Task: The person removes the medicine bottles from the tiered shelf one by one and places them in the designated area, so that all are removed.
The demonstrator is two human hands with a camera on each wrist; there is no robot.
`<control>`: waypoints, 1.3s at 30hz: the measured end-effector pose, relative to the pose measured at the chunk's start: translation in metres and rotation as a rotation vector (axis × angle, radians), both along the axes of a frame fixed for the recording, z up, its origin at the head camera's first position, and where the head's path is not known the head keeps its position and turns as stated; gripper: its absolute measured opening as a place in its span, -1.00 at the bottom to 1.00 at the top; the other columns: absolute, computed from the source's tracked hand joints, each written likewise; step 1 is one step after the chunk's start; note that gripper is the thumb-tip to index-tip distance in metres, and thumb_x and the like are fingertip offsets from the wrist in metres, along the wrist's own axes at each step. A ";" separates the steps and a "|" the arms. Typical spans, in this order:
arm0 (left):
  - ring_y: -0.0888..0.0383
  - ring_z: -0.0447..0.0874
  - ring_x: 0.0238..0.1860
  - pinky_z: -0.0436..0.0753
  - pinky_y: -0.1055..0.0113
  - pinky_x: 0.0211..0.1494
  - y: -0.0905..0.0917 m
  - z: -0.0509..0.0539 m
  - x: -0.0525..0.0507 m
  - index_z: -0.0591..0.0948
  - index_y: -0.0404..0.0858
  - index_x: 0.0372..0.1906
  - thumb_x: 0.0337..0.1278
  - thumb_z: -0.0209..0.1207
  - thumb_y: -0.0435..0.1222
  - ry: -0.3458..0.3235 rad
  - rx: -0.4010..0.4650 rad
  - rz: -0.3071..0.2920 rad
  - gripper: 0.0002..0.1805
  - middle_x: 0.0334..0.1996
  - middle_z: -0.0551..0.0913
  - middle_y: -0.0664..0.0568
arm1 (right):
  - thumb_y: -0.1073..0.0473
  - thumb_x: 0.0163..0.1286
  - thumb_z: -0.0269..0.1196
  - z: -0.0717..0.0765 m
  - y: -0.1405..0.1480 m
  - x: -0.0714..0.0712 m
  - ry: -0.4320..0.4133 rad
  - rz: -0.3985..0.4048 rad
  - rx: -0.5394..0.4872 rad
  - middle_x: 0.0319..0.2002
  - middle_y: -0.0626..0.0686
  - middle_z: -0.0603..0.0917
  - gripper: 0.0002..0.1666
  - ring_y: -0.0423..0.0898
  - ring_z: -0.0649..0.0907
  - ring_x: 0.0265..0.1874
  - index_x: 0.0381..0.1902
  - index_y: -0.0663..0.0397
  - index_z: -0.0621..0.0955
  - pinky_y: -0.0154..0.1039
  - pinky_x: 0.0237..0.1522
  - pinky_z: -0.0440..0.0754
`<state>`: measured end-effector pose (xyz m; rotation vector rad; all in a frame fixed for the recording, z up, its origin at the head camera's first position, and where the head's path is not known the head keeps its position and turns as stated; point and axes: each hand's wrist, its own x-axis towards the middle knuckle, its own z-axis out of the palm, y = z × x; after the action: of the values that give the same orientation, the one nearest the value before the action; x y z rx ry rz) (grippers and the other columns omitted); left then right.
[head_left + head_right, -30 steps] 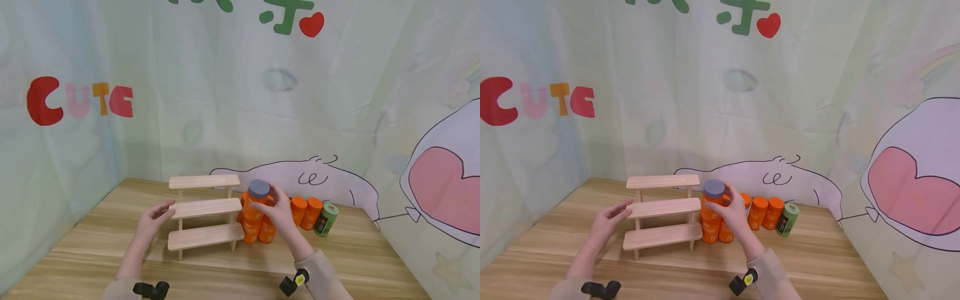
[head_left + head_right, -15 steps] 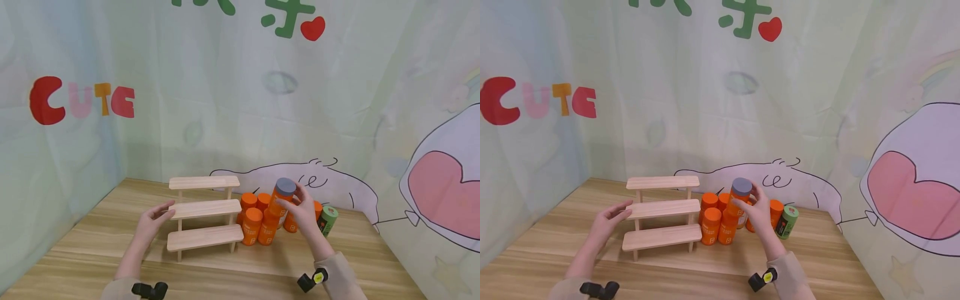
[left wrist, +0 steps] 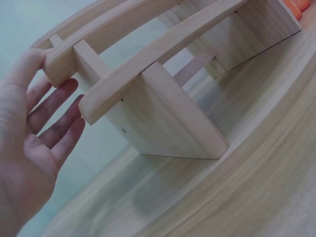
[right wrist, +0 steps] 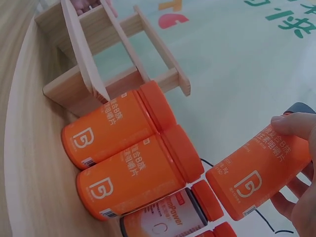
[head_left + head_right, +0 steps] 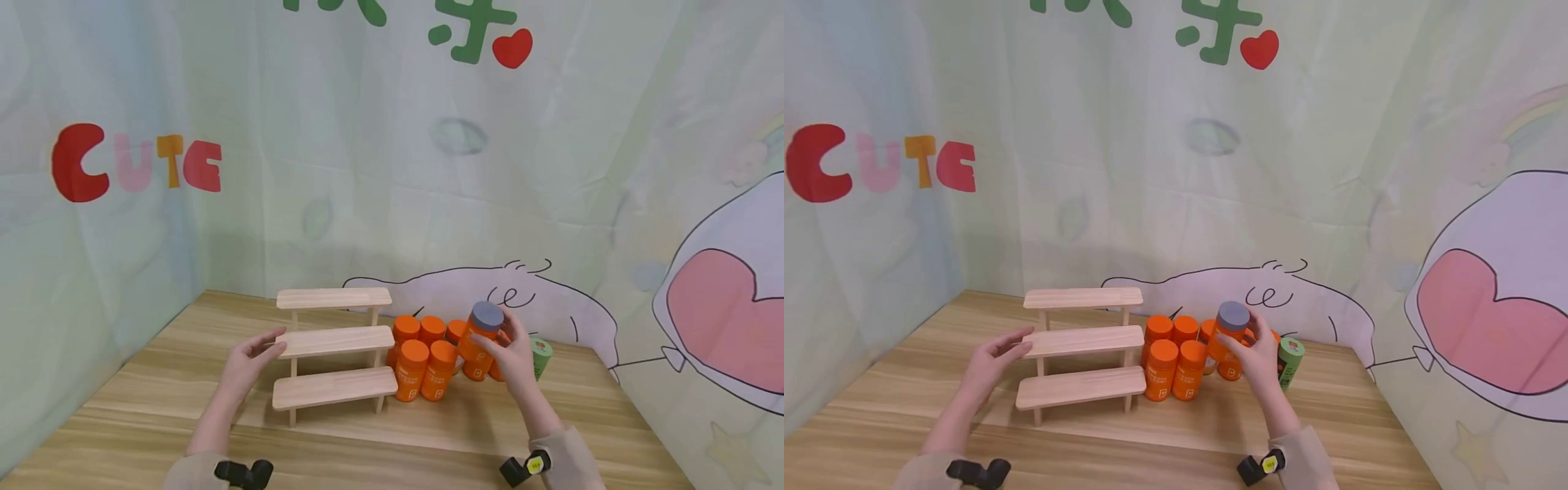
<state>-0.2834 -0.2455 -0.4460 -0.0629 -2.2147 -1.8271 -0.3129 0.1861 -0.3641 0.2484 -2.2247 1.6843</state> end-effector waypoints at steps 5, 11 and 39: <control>0.60 0.49 -0.12 0.44 0.67 -0.02 0.000 0.001 -0.001 0.45 -0.39 0.31 0.34 0.18 -0.11 0.000 0.005 0.004 -0.41 -0.16 0.47 0.70 | 0.32 0.19 0.40 -0.009 0.004 0.001 -0.043 -0.035 0.028 0.25 0.13 0.50 -0.19 -0.10 0.51 0.15 0.37 0.10 0.34 -0.50 0.06 0.48; 0.58 0.48 -0.11 0.43 0.67 -0.02 -0.001 0.003 -0.001 0.45 -0.36 0.32 0.34 0.18 -0.09 -0.017 -0.003 0.008 -0.41 -0.16 0.47 0.68 | 0.24 0.15 0.45 -0.023 0.005 0.001 -0.094 -0.060 0.050 0.20 0.19 0.54 -0.18 -0.02 0.55 0.11 0.35 0.12 0.38 -0.49 -0.01 0.50; 0.57 0.49 -0.10 0.45 0.65 -0.02 0.000 0.002 -0.002 0.47 -0.37 0.29 0.32 0.19 -0.10 -0.012 -0.016 0.029 -0.42 -0.17 0.46 0.72 | 0.23 0.10 0.48 -0.076 0.001 -0.008 -0.101 -0.085 0.086 0.20 0.21 0.55 -0.22 0.10 0.52 0.18 0.28 0.20 0.44 -0.05 0.21 0.46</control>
<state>-0.2855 -0.2456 -0.4440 -0.0226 -2.2266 -1.7990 -0.3212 0.1870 -0.4397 0.0896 -2.3484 1.5921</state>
